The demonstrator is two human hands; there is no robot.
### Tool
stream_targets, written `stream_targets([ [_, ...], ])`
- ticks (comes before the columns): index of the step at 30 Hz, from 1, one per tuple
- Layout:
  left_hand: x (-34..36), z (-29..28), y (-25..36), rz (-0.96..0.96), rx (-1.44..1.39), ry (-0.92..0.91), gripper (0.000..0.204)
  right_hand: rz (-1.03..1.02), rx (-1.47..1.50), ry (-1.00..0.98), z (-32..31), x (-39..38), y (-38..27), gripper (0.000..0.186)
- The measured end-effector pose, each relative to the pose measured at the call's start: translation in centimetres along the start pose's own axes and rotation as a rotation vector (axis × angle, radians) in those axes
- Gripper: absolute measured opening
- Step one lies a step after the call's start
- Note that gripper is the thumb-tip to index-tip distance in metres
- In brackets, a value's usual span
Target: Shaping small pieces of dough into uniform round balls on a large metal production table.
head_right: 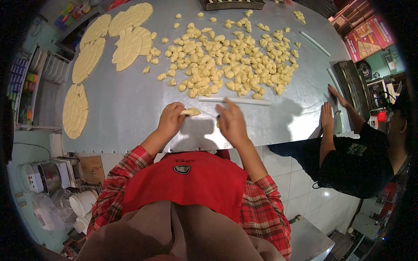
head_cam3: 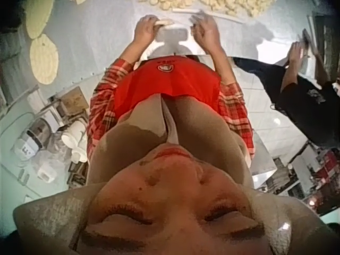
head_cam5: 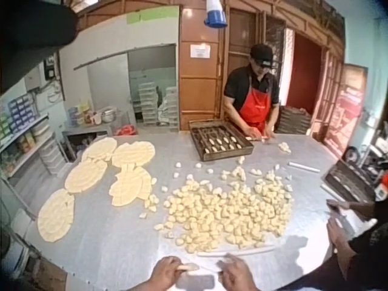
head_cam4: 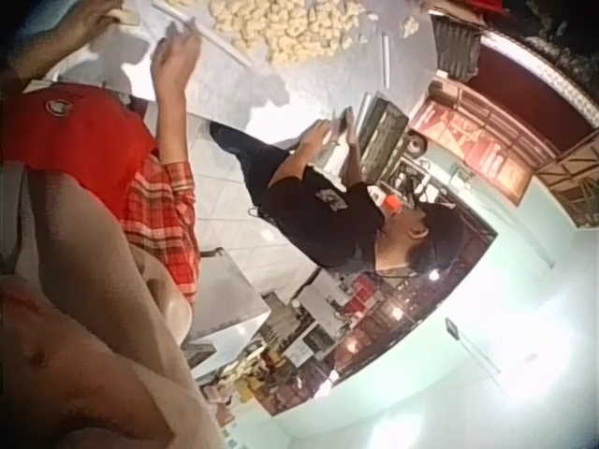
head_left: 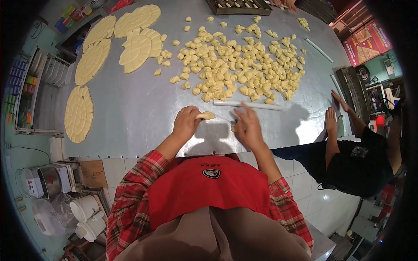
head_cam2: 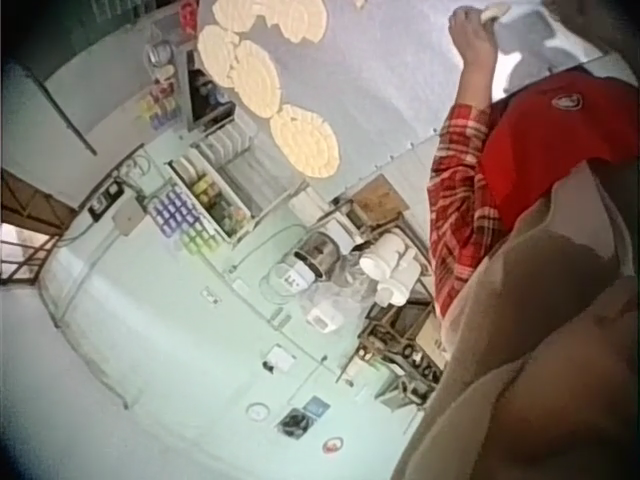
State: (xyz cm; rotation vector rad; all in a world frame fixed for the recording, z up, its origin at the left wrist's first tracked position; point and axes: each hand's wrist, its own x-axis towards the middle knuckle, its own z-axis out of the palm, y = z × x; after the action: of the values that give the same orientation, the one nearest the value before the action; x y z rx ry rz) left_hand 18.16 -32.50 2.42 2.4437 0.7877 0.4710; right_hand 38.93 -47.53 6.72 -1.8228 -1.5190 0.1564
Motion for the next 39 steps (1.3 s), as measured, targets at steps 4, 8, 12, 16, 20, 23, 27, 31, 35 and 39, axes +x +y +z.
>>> stream_targets([
  [4,-0.3,-1.0,2.0,-0.247,-0.468,-0.232,0.023,-0.313,0.072,-0.173,2.9,1.0,-3.2,0.05],
  [8,-1.2,-4.1,4.3,-0.531,-1.063,-0.468,0.023,-0.272,0.12,-0.347,4.0,1.6,-5.5,0.046],
  [12,-3.2,-3.6,3.0,-0.239,-0.763,-0.273,0.02,-0.228,0.139,-0.409,5.0,0.9,-6.4,0.033],
  [16,-4.4,-4.6,2.2,-0.331,-0.652,-0.24,0.023,-0.182,0.156,-0.476,5.5,0.4,-6.7,0.015],
  [20,-8.0,-3.4,-2.1,-0.405,-0.429,0.142,0.018,-0.249,0.288,-0.515,4.2,-0.2,-6.4,0.006],
  [23,-10.3,-7.4,-5.3,-0.364,-0.138,0.242,0.03,-0.035,0.068,-0.475,3.9,-2.2,-2.5,0.026],
  [27,-11.2,-2.1,-3.8,-0.35,0.34,0.029,0.064,-0.23,-0.206,-0.619,8.2,-3.3,-4.3,0.057],
  [31,-3.2,-2.5,-6.8,-0.159,0.283,0.147,0.056,-0.296,-0.149,-0.389,12.7,3.3,-3.8,0.052],
  [35,-3.7,-3.9,-8.5,-0.302,0.42,0.185,0.049,-0.289,-0.271,-0.316,11.1,2.2,-2.3,0.048],
  [39,-8.4,-1.6,-4.9,-0.125,0.31,-0.016,0.05,-0.329,-0.236,-0.429,10.0,-3.5,-2.9,0.048],
])
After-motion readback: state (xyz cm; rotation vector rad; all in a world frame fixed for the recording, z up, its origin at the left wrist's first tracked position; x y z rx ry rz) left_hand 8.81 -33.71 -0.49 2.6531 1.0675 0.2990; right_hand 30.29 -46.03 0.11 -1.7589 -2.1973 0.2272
